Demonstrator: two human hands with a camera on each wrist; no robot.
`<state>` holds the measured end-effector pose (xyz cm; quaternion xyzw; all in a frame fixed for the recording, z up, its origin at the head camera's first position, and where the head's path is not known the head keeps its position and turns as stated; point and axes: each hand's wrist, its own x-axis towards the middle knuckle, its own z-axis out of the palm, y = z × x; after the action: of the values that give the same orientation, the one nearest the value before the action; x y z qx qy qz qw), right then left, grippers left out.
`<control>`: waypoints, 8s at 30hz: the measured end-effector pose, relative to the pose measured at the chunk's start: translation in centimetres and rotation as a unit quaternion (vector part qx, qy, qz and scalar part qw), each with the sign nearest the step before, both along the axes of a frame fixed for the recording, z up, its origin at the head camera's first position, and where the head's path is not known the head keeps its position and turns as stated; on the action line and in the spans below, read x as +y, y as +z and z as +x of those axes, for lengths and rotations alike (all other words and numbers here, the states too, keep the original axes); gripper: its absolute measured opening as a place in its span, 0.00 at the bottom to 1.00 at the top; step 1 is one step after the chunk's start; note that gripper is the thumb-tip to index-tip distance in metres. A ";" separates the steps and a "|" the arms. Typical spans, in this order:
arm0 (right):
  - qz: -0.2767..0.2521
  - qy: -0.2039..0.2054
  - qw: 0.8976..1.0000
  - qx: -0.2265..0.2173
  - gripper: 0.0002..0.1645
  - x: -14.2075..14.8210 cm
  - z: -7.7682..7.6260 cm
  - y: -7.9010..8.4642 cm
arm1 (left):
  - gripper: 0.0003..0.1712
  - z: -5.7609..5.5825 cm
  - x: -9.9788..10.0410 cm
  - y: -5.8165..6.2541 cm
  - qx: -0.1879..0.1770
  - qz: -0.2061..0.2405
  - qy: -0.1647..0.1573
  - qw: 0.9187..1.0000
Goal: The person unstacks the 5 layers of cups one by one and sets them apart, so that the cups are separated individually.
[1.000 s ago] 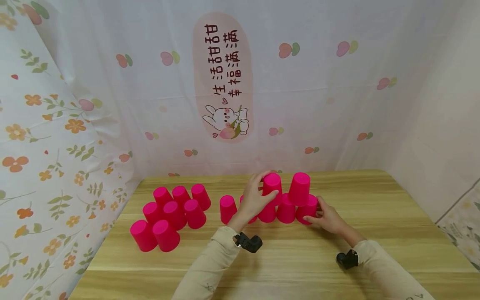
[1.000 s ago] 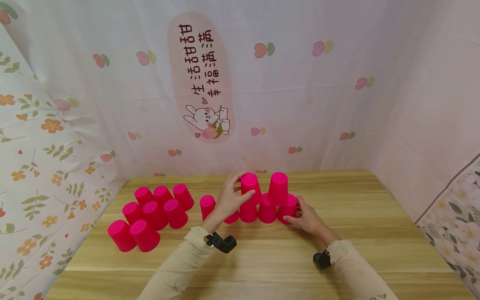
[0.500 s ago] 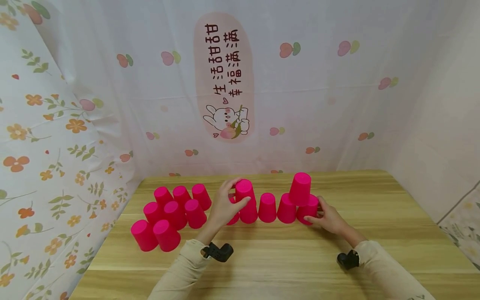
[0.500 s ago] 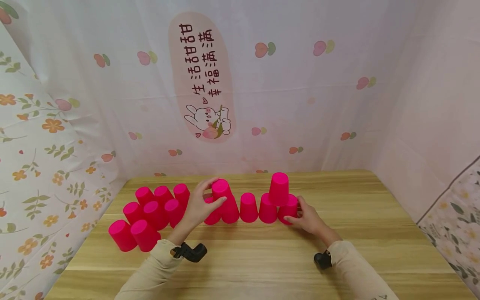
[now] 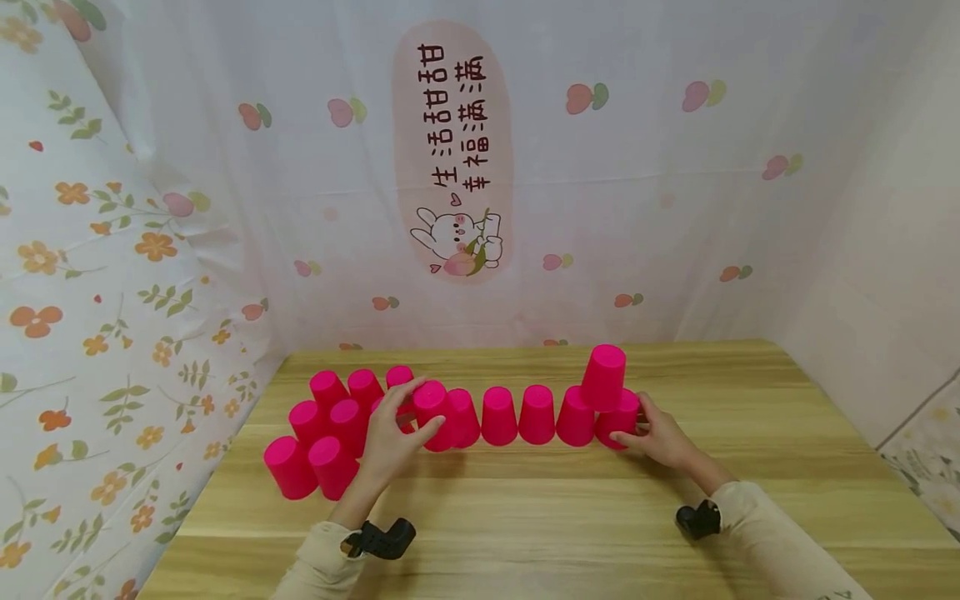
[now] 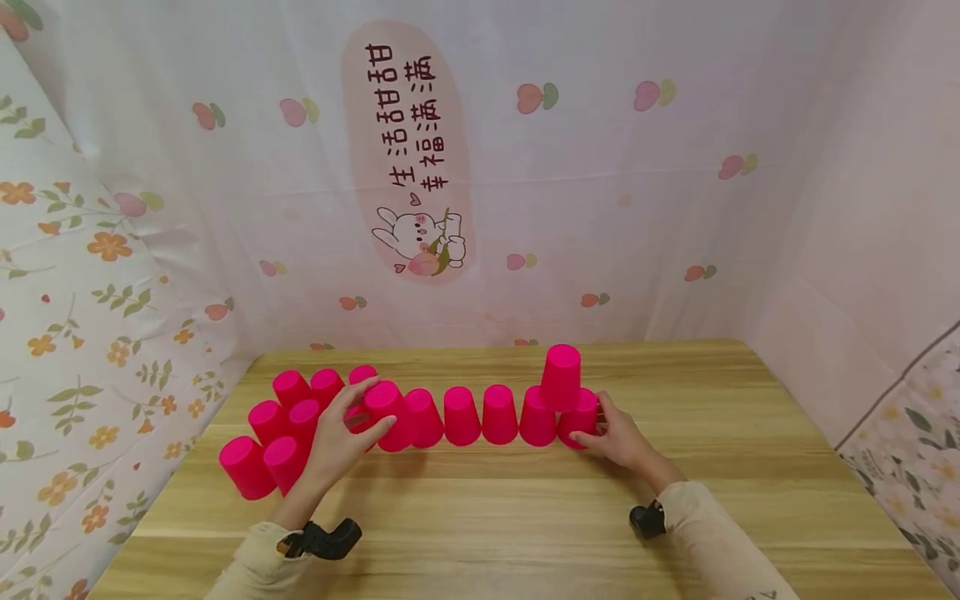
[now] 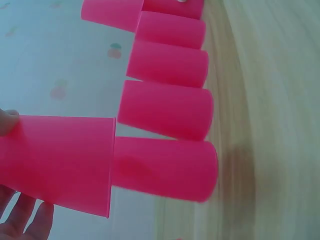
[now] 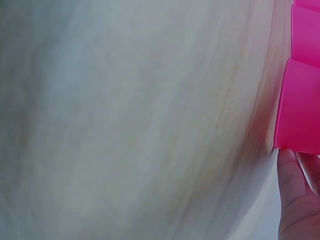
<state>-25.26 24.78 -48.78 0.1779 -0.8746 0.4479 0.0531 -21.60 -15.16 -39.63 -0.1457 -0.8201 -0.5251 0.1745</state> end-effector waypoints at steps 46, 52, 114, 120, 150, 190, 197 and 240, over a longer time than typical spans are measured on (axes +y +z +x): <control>0.008 -0.008 1.000 0.001 0.33 0.1 0.1 0.0 | 0.41 3.0 -5.8 -5.8 -0.071 -0.136 0.126 0.980; 0.004 -0.011 1.000 0.003 0.33 0.0 0.2 0.1 | 0.40 3.1 -5.6 -5.5 -0.008 -0.136 0.133 0.982; -0.008 0.008 1.000 0.006 0.33 0.2 -0.1 0.0 | 0.38 -4.1 22.2 -0.5 -0.016 -0.030 -0.096 0.995; -0.011 0.015 1.000 0.006 0.32 0.2 -0.1 0.0 | 0.34 -5.0 22.9 -0.4 0.007 -0.057 -0.079 0.995; -0.007 0.003 1.000 0.001 0.33 0.3 -0.2 0.1 | 0.33 -5.9 16.2 3.7 0.020 -0.053 -0.144 0.988; -0.003 -0.011 1.000 -0.002 0.32 -0.7 1.0 1.5 | 0.31 -10.7 1.0 -1.0 -0.139 -0.196 -0.049 0.969; -0.001 -0.012 1.000 -0.007 0.29 -1.7 2.1 3.6 | 0.29 -10.6 1.0 -1.9 -0.145 -0.238 -0.047 0.959; 0.007 -0.020 1.000 -0.007 0.33 0.0 0.3 0.1 | 0.27 -7.0 2.4 -0.8 -0.115 -0.220 -0.100 0.963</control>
<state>-24.97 24.80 -48.65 0.1579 -0.8814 0.4419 0.0547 -28.62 -12.81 -40.39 -0.2007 -0.9113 -0.3593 -0.0105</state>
